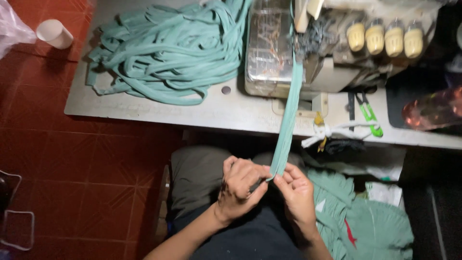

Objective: The person is sewing long strips of green fabric using an overlock sewing machine, involving picking up, aligning, and feeding the material.

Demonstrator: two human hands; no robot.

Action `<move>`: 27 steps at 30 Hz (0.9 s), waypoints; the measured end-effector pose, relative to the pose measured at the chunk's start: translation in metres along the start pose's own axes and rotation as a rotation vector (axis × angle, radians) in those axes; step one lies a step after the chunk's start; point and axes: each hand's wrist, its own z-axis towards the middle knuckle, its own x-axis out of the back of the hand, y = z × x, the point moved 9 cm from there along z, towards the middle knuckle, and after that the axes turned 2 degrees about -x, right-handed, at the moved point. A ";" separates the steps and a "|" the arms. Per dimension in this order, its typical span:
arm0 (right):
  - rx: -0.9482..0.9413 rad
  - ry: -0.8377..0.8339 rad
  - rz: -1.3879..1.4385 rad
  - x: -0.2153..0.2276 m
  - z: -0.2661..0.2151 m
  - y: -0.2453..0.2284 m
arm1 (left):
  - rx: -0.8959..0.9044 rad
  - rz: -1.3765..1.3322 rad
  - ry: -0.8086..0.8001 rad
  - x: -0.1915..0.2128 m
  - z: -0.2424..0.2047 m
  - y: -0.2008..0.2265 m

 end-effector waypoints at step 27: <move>-0.116 0.059 -0.121 0.014 -0.001 -0.002 | -0.280 0.113 -0.088 -0.003 0.014 0.025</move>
